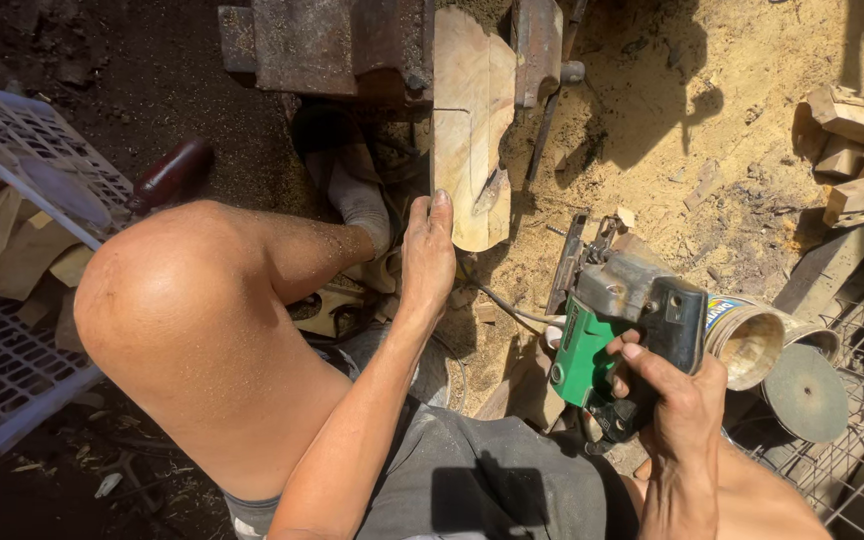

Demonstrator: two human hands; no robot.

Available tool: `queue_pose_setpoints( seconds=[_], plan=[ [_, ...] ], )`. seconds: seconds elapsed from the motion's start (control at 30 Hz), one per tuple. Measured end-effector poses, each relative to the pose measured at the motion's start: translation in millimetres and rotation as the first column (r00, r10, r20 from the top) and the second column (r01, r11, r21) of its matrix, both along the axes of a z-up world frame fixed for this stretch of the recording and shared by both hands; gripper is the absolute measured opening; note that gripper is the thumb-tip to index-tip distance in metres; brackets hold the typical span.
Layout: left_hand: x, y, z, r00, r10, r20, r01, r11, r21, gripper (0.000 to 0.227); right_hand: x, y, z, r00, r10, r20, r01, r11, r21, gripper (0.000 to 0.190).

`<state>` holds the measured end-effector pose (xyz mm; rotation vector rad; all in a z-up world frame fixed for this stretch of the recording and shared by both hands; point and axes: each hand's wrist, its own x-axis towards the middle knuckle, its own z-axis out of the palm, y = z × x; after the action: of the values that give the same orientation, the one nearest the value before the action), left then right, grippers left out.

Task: The person uses a jigsaw to cut a piece of wood clamped in a bench vise. They reposition the wood and continue cutting along a marked line.

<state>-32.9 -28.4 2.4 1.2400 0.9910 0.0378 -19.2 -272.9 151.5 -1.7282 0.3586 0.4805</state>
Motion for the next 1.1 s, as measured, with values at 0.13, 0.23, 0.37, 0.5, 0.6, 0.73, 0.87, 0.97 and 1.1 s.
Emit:
queue_pose_setpoints(
  seconds=[0.13, 0.23, 0.37, 0.5, 0.6, 0.73, 0.87, 0.97, 1.1],
  plan=[
    [-2.4, -0.6, -2.7, 0.997, -0.037, 0.064, 0.037, 0.999, -0.004, 0.086, -23.6, 22.6, 21.8, 0.997, 0.059, -0.059, -0.058, 0.998, 0.009, 0.023],
    [-2.8, -0.6, -3.4, 0.993, -0.082, 0.089, 0.073, 0.992, 0.098, 0.092, -27.2, 37.3, 30.1, 0.988, 0.117, -0.098, -0.119, 0.993, -0.009, 0.024],
    [-0.8, 2.5, -5.4, 0.995, -0.080, 0.054, 0.078, 0.996, 0.040, 0.091, -26.4, 55.9, 34.6, 0.978, 0.172, -0.116, -0.180, 0.982, -0.062, 0.026],
    [8.5, 4.9, -8.2, 0.996, -0.089, -0.009, 0.089, 0.994, 0.063, 0.088, -21.9, 71.3, 36.3, 0.975, 0.194, -0.109, -0.202, 0.977, -0.065, 0.028],
    [12.2, 5.9, -8.4, 0.991, -0.115, -0.064, 0.120, 0.989, 0.082, 0.084, -19.2, 81.8, 36.9, 0.971, 0.203, -0.125, -0.214, 0.973, -0.086, 0.030],
    [12.3, 3.9, -6.8, 0.992, -0.115, -0.052, 0.119, 0.990, 0.082, 0.081, -12.4, 87.5, 42.4, 0.973, 0.174, -0.151, -0.190, 0.976, -0.103, 0.029],
    [14.1, 3.2, -4.8, 0.995, -0.099, -0.032, 0.101, 0.990, 0.102, 0.073, -1.0, 89.9, 47.1, 0.963, 0.182, -0.201, -0.206, 0.973, -0.102, 0.023],
    [15.2, 3.1, -6.9, 0.994, -0.099, -0.047, 0.106, 0.983, 0.153, 0.072, 4.8, 91.3, 47.3, 0.961, 0.174, -0.214, -0.194, 0.978, -0.077, 0.021],
    [14.0, -0.4, -10.1, 0.993, -0.108, -0.053, 0.117, 0.968, 0.224, 0.070, 8.5, 90.9, 48.1, 0.954, 0.188, -0.232, -0.213, 0.973, -0.085, 0.020]
  ],
)
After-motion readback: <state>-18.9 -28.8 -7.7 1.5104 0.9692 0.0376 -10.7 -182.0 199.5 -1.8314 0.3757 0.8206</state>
